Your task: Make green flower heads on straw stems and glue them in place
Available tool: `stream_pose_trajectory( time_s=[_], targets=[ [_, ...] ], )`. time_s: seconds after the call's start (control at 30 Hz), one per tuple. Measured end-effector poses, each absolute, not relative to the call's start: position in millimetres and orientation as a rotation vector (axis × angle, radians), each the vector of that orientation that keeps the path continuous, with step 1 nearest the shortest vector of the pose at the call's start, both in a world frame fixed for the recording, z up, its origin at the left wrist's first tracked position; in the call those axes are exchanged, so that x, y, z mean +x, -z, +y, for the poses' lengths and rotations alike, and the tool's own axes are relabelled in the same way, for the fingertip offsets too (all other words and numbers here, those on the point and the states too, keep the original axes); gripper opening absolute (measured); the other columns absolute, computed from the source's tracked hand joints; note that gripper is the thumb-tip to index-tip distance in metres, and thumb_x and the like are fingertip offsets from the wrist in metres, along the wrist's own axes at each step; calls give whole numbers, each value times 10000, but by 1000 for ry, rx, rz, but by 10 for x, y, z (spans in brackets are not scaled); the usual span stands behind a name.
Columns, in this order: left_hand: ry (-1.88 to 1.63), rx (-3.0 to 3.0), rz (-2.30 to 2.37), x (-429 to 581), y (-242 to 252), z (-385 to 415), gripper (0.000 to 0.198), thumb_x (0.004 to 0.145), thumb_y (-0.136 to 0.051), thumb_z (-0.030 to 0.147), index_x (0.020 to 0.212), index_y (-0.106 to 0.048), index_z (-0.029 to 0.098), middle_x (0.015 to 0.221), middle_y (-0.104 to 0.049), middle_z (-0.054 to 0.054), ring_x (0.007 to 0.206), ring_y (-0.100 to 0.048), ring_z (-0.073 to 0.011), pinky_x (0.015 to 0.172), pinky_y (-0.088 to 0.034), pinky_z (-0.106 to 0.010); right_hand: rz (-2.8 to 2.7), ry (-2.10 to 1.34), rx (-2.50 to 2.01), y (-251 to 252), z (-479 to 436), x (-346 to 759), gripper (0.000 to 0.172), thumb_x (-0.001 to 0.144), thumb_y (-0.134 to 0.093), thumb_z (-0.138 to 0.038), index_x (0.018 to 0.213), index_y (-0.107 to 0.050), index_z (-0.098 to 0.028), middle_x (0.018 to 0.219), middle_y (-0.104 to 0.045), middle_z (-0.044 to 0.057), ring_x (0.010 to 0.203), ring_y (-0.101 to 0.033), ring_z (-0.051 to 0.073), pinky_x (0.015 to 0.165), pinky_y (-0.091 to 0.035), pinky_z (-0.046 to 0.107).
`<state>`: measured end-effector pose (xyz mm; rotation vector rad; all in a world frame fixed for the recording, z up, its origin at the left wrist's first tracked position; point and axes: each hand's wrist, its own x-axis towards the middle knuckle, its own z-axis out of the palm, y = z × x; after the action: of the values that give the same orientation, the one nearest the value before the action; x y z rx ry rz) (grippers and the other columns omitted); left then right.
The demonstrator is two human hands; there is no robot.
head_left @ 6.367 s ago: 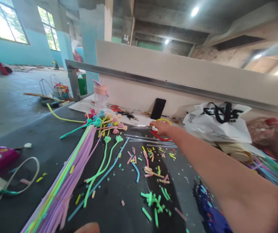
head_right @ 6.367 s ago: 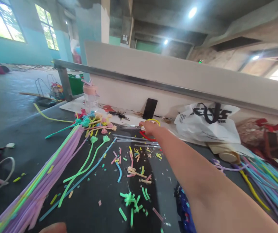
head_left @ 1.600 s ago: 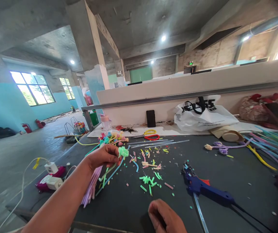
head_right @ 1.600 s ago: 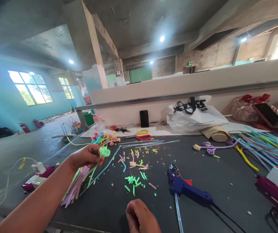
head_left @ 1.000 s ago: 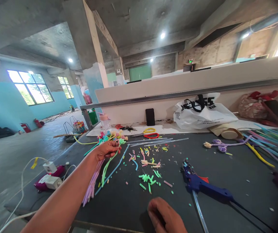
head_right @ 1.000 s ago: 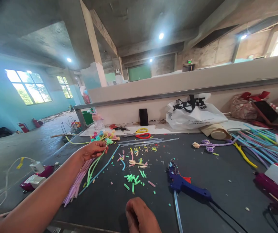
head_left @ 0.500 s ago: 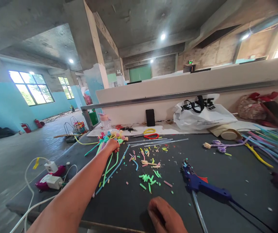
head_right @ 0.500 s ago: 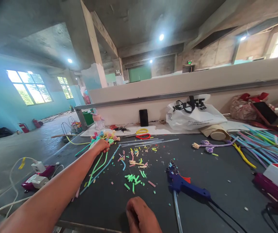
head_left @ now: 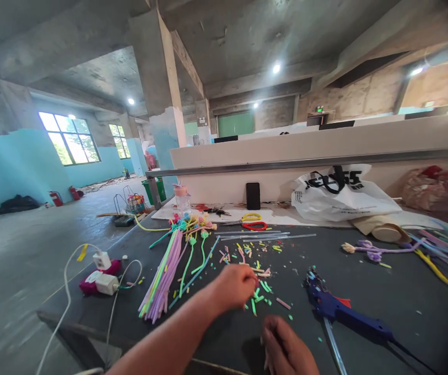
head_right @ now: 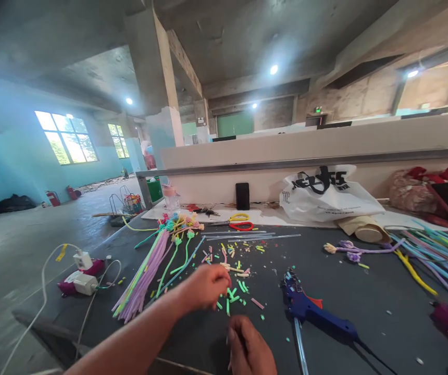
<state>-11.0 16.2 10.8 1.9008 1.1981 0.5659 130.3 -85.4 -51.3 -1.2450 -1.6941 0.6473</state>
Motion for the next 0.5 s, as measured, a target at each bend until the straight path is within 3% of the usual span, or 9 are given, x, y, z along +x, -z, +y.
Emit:
stream_pose_trajectory(
  time_s=[0.13,0.33,0.5],
  targets=[
    [-575,2036,1181,105,37,-21,173,823,-457,217,795,-621,172,594,-581,-3,487,-509,-113,469,-371,-234,-1530,-611,-1347,437,-838,1255,309,870,-405,-457,702,-508,-219,548,-541,-27,478,-535,138,459,-440,207],
    [-605,2187,1236,-70,53,63,261,879,-361,308,911,-587,182,789,-636,-143,715,-600,-228,597,-413,-324,-1506,-382,-1375,274,-555,1107,336,833,-415,-473,642,-528,-220,535,-548,-10,493,-525,161,489,-452,248],
    [-627,2283,1224,-139,60,65,294,892,-318,302,951,-585,195,895,-653,-166,849,-619,-279,704,-424,-379,-1323,-312,-1367,206,-249,1039,321,768,-482,-480,820,-591,-182,787,-660,73,724,-621,220,668,-504,319]
  ],
)
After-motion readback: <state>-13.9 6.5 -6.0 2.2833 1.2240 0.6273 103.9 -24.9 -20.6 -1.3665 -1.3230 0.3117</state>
